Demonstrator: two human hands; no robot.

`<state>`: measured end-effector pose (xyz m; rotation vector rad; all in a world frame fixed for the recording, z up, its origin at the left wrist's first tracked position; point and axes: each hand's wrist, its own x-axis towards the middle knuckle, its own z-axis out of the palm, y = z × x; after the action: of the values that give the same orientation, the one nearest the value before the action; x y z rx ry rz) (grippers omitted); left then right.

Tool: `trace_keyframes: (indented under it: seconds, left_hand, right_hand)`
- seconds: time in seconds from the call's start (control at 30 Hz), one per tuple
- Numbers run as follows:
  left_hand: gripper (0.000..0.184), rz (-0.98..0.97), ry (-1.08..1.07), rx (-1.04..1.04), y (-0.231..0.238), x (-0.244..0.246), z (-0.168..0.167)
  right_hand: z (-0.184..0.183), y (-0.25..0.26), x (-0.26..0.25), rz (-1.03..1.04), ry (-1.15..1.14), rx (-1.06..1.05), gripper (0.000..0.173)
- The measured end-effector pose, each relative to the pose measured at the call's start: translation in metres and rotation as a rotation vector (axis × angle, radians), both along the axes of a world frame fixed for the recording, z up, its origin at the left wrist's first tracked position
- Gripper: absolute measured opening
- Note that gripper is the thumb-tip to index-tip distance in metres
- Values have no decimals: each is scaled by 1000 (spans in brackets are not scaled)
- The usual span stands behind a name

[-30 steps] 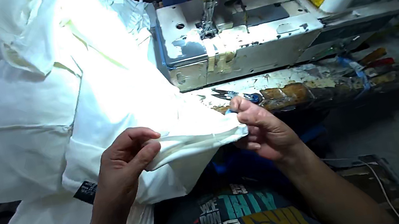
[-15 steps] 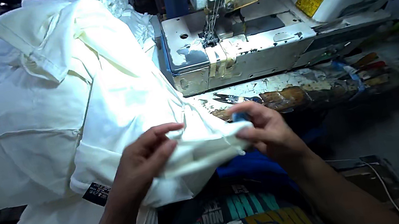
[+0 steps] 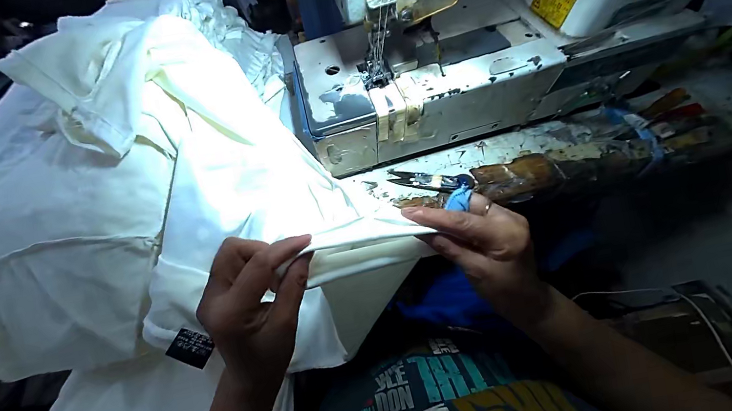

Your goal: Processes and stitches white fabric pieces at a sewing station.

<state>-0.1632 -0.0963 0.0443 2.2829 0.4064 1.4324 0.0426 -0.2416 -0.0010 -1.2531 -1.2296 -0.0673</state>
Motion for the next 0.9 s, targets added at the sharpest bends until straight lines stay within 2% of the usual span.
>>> trace_keyframes:
  seconds: [0.03,0.07,0.13,0.17,0.2,0.23,0.33,0.4,0.47,0.53,0.63,0.67,0.77,0.83,0.9]
  left_hand:
    - [11,2,-10,-23,1,3,-1]
    - [11,-26,-6,-146,2,7,0]
    - [11,-174,-65,-643,2,23,15]
    - [15,-235,-71,-804,5,35,28]
    - [15,-251,-16,-798,11,46,41]
    - [12,-234,76,-657,21,57,54]
    - [10,-25,421,-94,69,102,80]
    - [14,41,698,-15,92,137,87]
    - [16,10,849,-26,113,174,86]
    - [23,-7,813,-14,130,209,82]
    - [44,-75,676,2,146,236,72]
    - [44,-94,656,31,154,236,68]
    - [22,-52,644,188,207,229,31]
    - [25,-27,675,180,203,229,35]
    - [41,-44,692,67,161,235,63]
  right_hand:
    - [1,0,1,-41,-58,24,18]
    - [4,-1,2,-43,-75,31,17]
    - [11,0,8,12,-54,0,24]
    - [13,3,11,43,-11,-23,27]
    - [16,6,13,74,59,-59,28]
    - [19,11,15,120,166,-99,26]
    - [18,25,24,289,554,-152,22]
    - [13,38,34,333,723,-134,25]
    - [9,52,44,309,811,-112,26]
    - [11,65,53,297,830,-97,27]
    - [21,81,65,268,749,-98,27]
    - [24,84,66,256,723,-100,27]
    - [23,86,64,263,691,-112,29]
    - [24,87,63,249,689,-120,29]
    - [26,88,64,231,691,-125,29]
